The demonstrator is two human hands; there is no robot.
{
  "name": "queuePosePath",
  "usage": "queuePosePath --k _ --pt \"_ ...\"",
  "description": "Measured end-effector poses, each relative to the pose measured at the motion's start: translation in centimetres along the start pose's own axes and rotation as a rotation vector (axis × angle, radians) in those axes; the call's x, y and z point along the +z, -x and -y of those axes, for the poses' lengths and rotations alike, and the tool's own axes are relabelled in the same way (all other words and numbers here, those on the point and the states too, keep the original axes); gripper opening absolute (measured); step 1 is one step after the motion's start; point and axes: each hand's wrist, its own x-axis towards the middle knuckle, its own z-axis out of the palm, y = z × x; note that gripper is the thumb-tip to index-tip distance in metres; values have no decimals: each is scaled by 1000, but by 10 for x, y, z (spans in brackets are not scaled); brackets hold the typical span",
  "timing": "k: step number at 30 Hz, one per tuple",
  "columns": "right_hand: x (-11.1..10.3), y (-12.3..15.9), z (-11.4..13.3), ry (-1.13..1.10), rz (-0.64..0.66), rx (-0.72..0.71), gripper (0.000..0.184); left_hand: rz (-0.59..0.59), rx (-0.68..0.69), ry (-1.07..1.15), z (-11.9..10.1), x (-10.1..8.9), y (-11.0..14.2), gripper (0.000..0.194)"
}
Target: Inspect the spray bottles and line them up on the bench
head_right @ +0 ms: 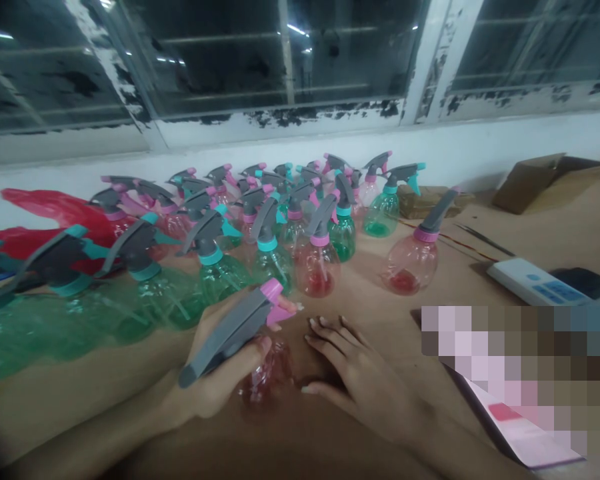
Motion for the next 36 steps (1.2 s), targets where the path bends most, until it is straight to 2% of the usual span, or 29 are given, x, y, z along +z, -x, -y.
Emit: queuePosePath --k 13,19,29,36 --pt "-1 1 1 1 6 17 60 14 -11 -39 -2 -2 -2 12" --pt "0 1 2 14 2 13 60 -21 1 3 1 1 0 17" --pt "-1 0 -1 0 52 30 59 1 -136 -60 1 4 6 16" --pt "-2 0 1 -15 34 17 59 -1 -79 -32 6 4 6 23"
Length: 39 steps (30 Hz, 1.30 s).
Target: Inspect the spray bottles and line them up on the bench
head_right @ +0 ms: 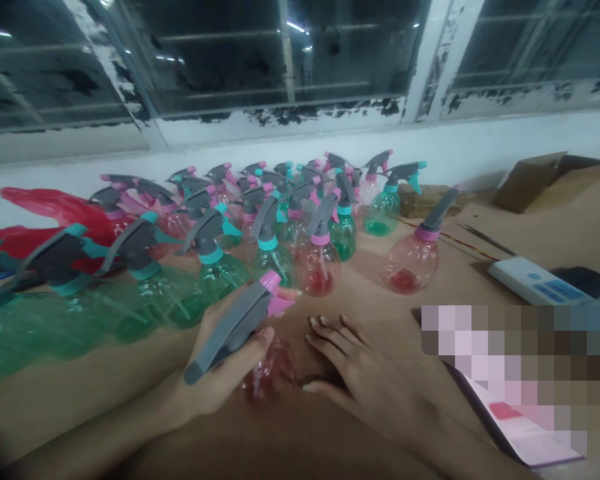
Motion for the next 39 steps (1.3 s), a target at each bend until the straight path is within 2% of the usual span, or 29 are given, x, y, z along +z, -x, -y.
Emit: queuePosePath --k 15,21,29,39 --pt "0 0 0 3 22 8 60 20 -16 -1 0 0 0 22" --pt "0 1 0 -3 17 1 59 31 46 39 -1 -3 -5 26" --pt "3 2 -1 -22 -21 -10 67 104 59 43 -4 -8 -10 9" --pt "6 4 1 14 -39 -2 68 88 73 29 -6 -9 -10 9"
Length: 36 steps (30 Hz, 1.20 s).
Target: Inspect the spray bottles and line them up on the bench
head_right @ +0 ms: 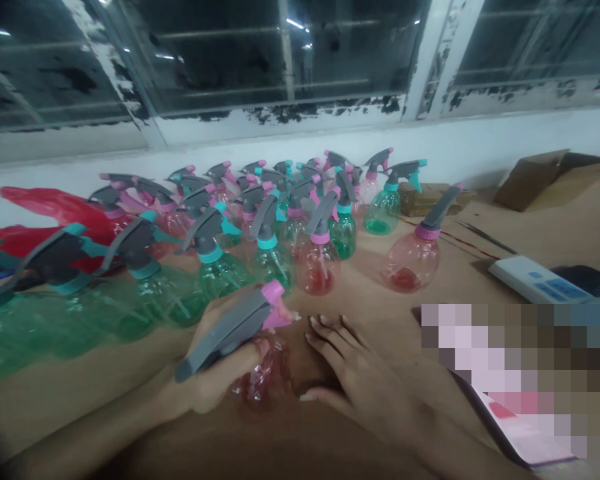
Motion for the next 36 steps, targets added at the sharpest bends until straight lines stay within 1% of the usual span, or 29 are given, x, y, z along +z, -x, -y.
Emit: queuePosePath --k 5,10,13,16,18,25,30,33,36 --pt "0 0 0 -5 -7 -10 67 22 -41 -2 0 -1 1 9" --pt "-2 0 0 -2 -1 -9 70 11 0 5 0 -1 -1 10" --pt "-2 0 0 11 16 -15 72 -42 1 -6 3 3 0 11" --pt "-4 0 -1 6 20 -34 71 -137 -64 -35 7 7 3 13" --pt "-6 0 -1 -3 25 -39 69 -170 -106 -50 9 10 6 12" --pt "-8 -2 0 29 82 -32 63 -84 -92 -20 8 11 10 19" --pt "-9 -2 1 17 89 -14 61 -88 -112 -21 6 11 9 20" --pt "-7 -1 0 27 92 -13 62 -101 -101 -16 7 12 10 21" --pt "-5 -1 -1 42 95 -6 63 -109 -121 -23 7 12 10 20"
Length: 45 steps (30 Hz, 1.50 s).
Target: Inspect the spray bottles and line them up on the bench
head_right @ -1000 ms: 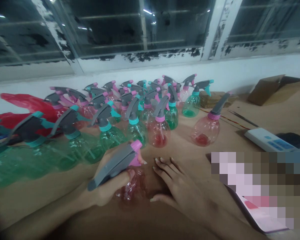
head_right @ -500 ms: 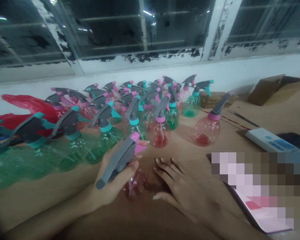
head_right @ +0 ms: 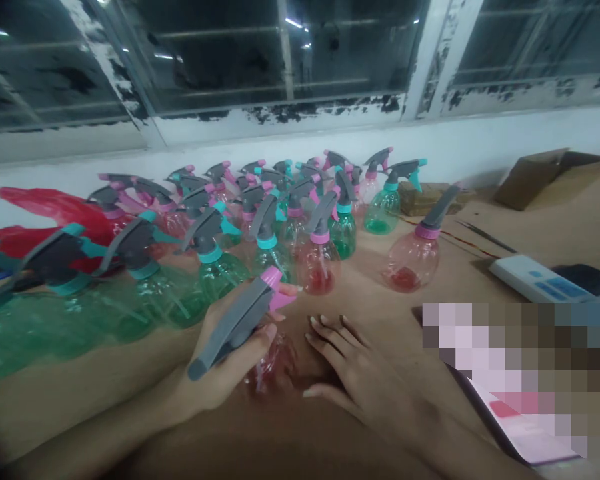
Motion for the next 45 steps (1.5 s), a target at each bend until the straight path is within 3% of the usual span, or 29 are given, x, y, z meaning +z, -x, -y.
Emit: queuePosePath --k 12,24,33,45 --pt "2 0 0 0 -23 12 63 10 11 17 0 0 -1 21" --pt "1 1 2 10 -9 11 61 49 137 37 -1 -4 -6 26" --pt "1 0 1 -3 -4 14 61 67 171 41 -4 -8 -9 13" --pt "1 0 0 -22 -28 2 63 53 163 -1 -6 -8 -7 13"
